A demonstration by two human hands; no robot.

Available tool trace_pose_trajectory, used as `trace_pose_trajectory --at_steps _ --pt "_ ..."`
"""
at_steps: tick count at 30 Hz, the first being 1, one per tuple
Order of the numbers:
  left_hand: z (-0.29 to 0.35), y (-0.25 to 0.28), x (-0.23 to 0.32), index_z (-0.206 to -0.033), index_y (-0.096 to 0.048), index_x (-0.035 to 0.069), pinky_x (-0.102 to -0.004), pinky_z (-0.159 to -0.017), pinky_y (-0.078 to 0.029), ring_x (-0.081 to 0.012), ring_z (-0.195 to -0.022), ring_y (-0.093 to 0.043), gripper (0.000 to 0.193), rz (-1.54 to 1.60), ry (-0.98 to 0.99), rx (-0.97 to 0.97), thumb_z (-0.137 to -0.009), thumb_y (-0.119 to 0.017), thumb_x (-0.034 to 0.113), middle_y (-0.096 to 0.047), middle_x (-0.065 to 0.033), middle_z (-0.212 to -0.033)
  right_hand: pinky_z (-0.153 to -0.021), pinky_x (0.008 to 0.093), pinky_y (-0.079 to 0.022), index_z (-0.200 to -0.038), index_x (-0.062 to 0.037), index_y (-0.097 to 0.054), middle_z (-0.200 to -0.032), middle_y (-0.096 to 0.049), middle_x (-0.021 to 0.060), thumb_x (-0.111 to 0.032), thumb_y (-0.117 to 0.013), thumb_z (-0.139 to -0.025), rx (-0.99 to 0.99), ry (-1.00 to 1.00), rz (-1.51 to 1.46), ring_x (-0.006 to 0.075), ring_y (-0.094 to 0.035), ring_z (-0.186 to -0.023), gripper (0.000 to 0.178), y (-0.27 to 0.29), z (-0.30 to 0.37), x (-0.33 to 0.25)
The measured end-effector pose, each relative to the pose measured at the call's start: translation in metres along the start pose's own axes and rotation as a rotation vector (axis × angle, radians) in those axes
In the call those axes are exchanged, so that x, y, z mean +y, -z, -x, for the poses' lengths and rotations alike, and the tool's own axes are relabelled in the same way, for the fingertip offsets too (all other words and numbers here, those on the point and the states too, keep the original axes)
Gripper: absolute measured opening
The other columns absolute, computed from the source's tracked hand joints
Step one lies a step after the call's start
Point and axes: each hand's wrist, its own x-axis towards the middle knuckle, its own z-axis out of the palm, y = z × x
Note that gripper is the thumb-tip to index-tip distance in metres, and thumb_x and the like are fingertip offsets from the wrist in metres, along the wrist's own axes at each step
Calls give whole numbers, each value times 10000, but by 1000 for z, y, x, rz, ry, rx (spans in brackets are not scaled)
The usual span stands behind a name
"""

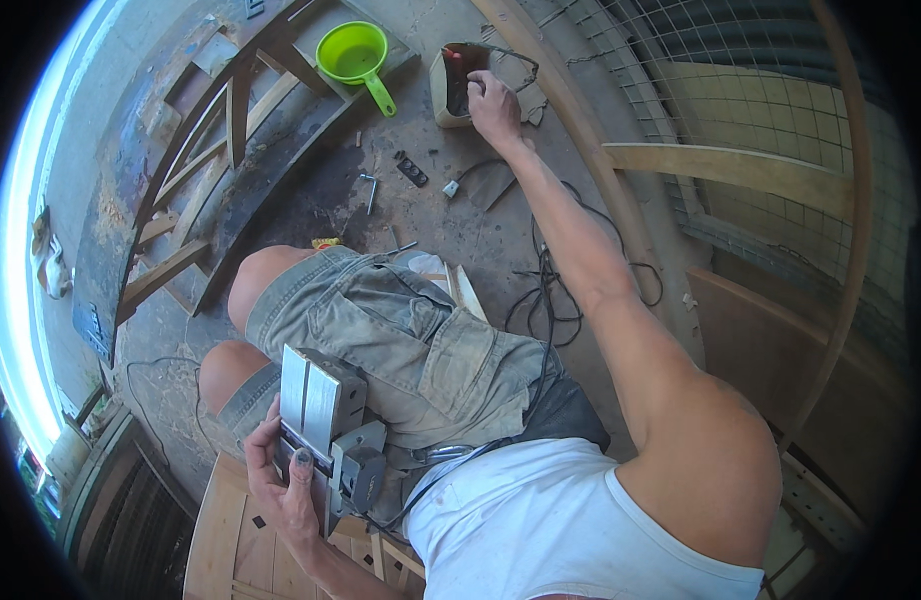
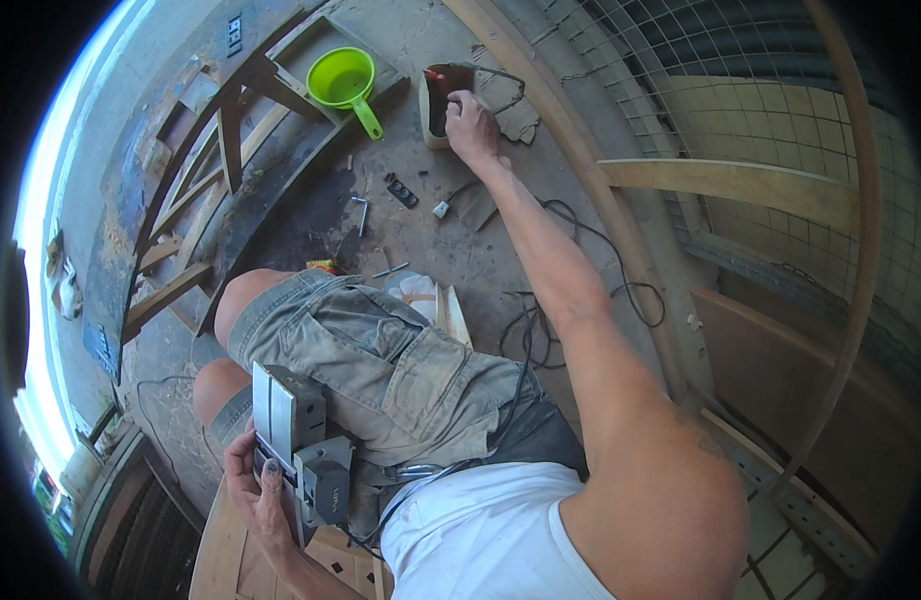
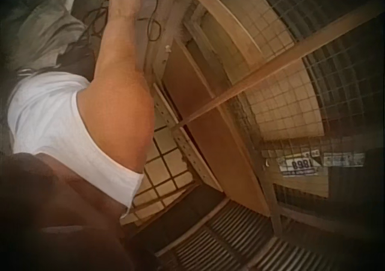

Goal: Adjust and maintain a hand planer while seated in a workshop.

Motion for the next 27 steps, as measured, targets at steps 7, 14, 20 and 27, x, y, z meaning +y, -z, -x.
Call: trace_pose_trajectory --at_steps 7,14,20,27 --pt "-19 -9 2 -1416 -605 -22 -500 -1321 -342 -342 -1535 -542 676 -66 -27 -109 -968 -912 381 -574 -308 -1643 -923 514 -633 -1107 -23 -850 -1074 -826 258 -332 -770 -918 -1016 -168 146 434 -805 -1030 371 -12 183 87" --pt "-8 -8 1 -1417 -603 -43 -500 -1315 -352 -348 -1533 -546 716 -78 -29 -36 -970 -902 430 -574 -323 -1634 -924 561 -612 -1045 -10 -840 -1135 -820 260 -241 -752 -914 -1104 58 243 485 -778 -1024 281 -83 283 80" --pt "3 -2 0 -1418 -599 -48 -489 -1302 -367 -340 -1518 -552 719 -126 -33 32 -980 -890 442 -581 -310 -1629 -935 591 -606 -1077 -14 -829 -1129 -803 291 -199 -698 -938 -1035 -58 401 471 -771 -1099 266 -94 247 50" --pt "-5 -3 -4 -1426 -596 -49 -479 -1286 -378 -326 -1495 -552 750 -142 -61 -29 -983 -877 487 -574 -295 -1634 -986 586 -586 -1125 -30 -773 -1222 -735 271 -220 -703 -952 -729 25 376 467 -720 -1189 266 -127 249 34"
